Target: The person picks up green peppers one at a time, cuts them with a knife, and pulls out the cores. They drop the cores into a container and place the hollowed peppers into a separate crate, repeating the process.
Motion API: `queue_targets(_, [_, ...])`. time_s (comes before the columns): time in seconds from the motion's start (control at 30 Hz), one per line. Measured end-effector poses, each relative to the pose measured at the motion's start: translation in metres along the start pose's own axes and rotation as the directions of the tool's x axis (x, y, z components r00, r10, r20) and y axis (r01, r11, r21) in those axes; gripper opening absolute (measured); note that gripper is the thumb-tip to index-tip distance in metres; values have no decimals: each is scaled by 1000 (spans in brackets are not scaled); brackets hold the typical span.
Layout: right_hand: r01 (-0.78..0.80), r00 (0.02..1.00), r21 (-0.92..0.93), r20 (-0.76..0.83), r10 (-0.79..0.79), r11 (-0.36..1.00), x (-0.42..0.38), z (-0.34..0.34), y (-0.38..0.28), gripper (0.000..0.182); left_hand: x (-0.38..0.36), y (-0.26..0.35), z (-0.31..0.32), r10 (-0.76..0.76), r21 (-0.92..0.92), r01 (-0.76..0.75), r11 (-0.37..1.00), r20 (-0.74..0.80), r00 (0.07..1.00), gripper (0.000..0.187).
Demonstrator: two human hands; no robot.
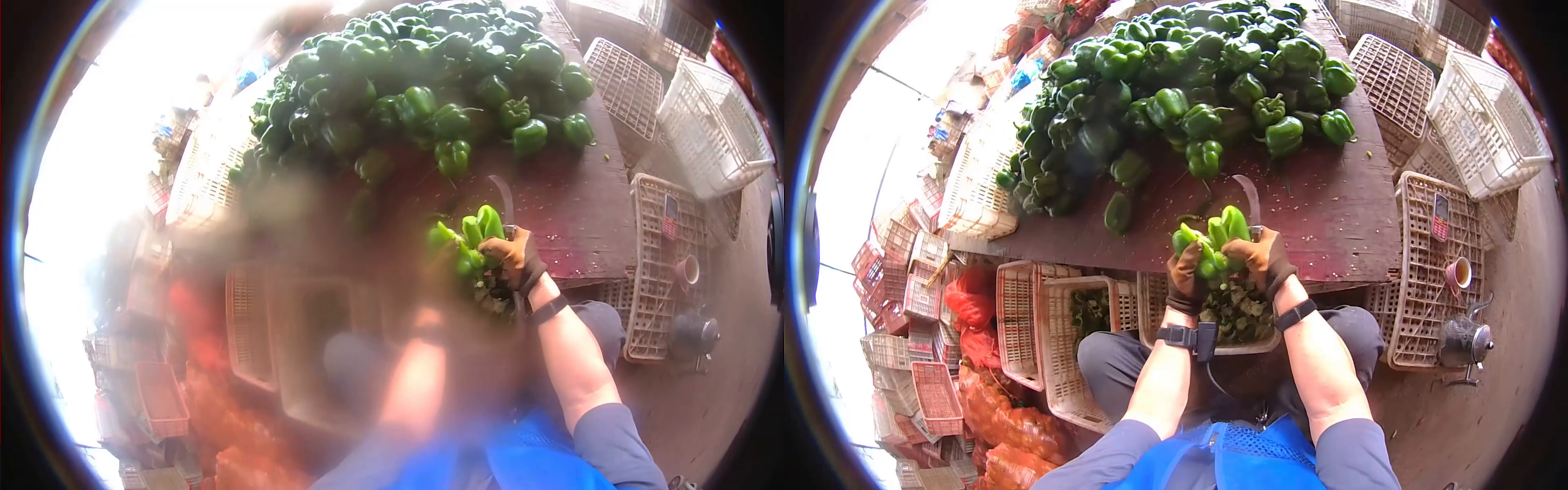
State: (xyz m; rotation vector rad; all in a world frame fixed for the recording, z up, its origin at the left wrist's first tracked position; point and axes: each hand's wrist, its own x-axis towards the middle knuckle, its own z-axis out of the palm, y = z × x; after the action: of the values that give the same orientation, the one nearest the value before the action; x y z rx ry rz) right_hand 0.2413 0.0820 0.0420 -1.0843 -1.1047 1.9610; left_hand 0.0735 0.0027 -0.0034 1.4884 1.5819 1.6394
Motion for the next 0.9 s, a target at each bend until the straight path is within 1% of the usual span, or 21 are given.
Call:
queue_targets(0.03, [22,1000,-14,2,-22,1000,1,0,2,33,-2,-2,3,-128,-154,123,980,-23,991,22])
queue_targets(0.07, [43,999,-23,3,-43,999,2,-2,4,33,-2,-4,2,-115,-133,112,985,-12,993,22])
queue_targets(0.13, [209,977,-233,77,-197,950,14,-18,26,34,0,-1,4,-90,-104,91,990,16,996,22])
queue_targets(0.17, [400,917,-403,171,-361,823,26,-31,45,36,1,3,2,-231,-168,236,957,49,972,23])
queue_targets(0.23, [515,857,-478,267,-442,711,30,-35,53,40,1,0,5,-92,-59,92,994,14,996,24])
queue_targets(0.27, [462,887,-419,243,-393,782,32,-38,56,41,3,-2,6,-18,-1,18,1000,3,1000,25])
queue_targets(0.37, [233,972,-245,82,-220,941,17,-22,34,36,5,-14,6,67,30,-68,997,36,997,25])
queue_targets(0.4, [149,989,-179,18,-148,972,11,-16,25,32,8,-10,8,-150,-438,153,886,42,988,25])
queue_targets(0.43, [166,986,-64,31,-164,984,15,-21,29,27,11,-7,11,-331,-791,312,526,148,932,26])
queue_targets(0.47, [174,983,59,42,-177,983,21,-31,34,23,16,-2,14,-428,-929,369,22,325,843,26])
queue_targets(0.5, [153,987,109,25,-156,982,19,-32,32,20,26,-5,7,-130,-917,380,-122,394,910,29])
queue_targets(0.53, [133,991,160,7,-136,978,18,-34,29,18,25,-5,9,-311,-894,432,118,380,871,30])
queue_targets(0.57, [88,996,135,-25,-86,987,17,-33,27,18,24,-6,11,-472,-804,489,339,304,828,30])
queue_targets(0.6, [40,998,110,-53,-34,993,16,-28,21,18,28,-7,10,-509,-740,511,438,263,819,31])
queue_targets(0.63, [-2,999,219,-52,14,976,15,-23,18,24,32,-10,8,-546,-659,537,527,222,808,31])
queue_targets(0.67, [-36,994,204,-90,55,978,12,-18,12,27,37,-6,6,-580,-568,566,598,180,794,32])
queue_targets(0.73, [-105,975,178,-173,136,978,5,-13,0,32,54,1,-4,-584,-361,628,689,236,777,34])
queue_targets(0.77, [-103,973,163,-188,133,981,3,-11,-3,34,53,-37,4,-477,-223,466,856,3,879,41])
queue_targets(0.83, [-96,971,138,-207,124,986,2,-6,-7,37,56,-26,-15,-289,156,296,942,-67,955,46])
queue_targets(0.87, [-63,977,138,-195,90,988,7,-5,-1,37,57,-17,-24,-183,344,197,918,-74,980,48])
queue_targets(0.9, [-28,981,136,-185,54,990,15,-6,10,37,56,12,-26,-127,382,137,914,-52,991,47])
